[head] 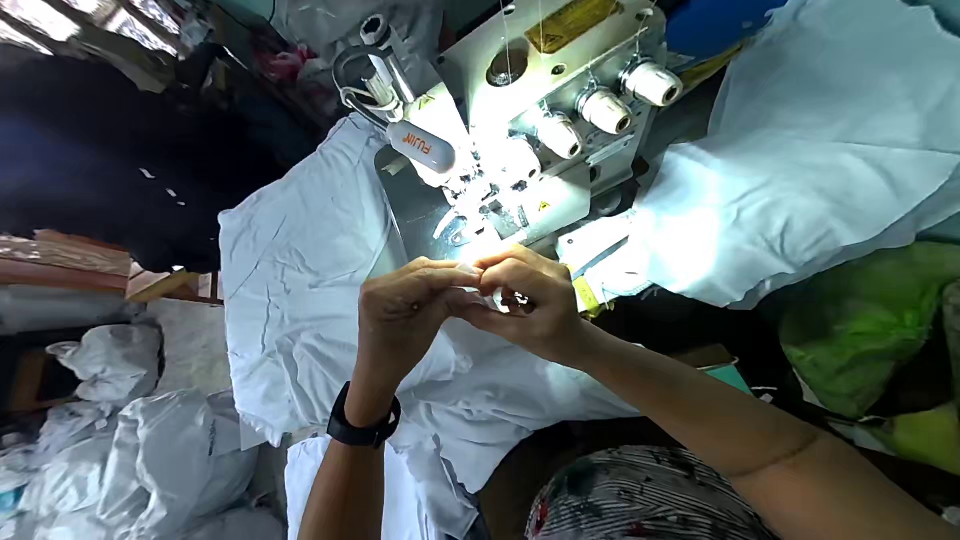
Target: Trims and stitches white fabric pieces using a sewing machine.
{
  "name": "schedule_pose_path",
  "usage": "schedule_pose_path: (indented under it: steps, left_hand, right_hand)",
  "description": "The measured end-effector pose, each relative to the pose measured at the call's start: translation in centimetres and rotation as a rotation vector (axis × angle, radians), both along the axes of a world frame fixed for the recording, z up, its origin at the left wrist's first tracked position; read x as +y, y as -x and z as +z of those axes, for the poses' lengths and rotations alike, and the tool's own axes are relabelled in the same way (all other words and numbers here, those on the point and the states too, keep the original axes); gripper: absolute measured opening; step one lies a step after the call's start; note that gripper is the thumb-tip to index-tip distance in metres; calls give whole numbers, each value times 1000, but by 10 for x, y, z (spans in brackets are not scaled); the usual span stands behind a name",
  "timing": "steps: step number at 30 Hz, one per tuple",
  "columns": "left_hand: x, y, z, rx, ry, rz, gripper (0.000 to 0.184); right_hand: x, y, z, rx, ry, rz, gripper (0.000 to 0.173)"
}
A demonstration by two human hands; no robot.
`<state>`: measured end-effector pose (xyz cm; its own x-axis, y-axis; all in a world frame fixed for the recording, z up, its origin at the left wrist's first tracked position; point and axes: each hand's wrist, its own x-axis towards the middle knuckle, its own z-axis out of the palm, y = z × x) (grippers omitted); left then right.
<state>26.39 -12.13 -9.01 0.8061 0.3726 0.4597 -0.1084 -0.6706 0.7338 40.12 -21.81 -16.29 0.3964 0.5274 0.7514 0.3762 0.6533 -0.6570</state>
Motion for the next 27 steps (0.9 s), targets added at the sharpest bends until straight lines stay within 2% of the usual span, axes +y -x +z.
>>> schedule_pose_path:
  steps: [5,10,14,17,20,22,24,27]
  left_hand:
    - [5,2,6,-73,-31,51,6]
    - [16,-1,4,-131,85,40,11]
    - [23,-21,-14,-68,40,61,8]
    - [26,-33,-42,52,-62,202,17]
    - [19,-42,-54,139,-306,373,9]
    - [-7,-42,-62,272,-550,505,18]
    - [-37,-44,-76,365,-714,651,26]
    - [-49,-49,-96,360,-717,751,34]
  right_hand:
    - [2,-12,-2,23,-35,306,17]
    - [-16,-12,-46,-44,91,344,20]
    - [-37,-21,-59,-25,243,348,18]
    - [-46,-20,-66,101,453,345,13]
    - [-49,-14,-78,187,600,365,18]
    - [-55,-9,-87,81,543,338,24]
    - [-61,-8,-93,-39,428,285,23]
    - [-61,-8,-89,-48,398,178,24]
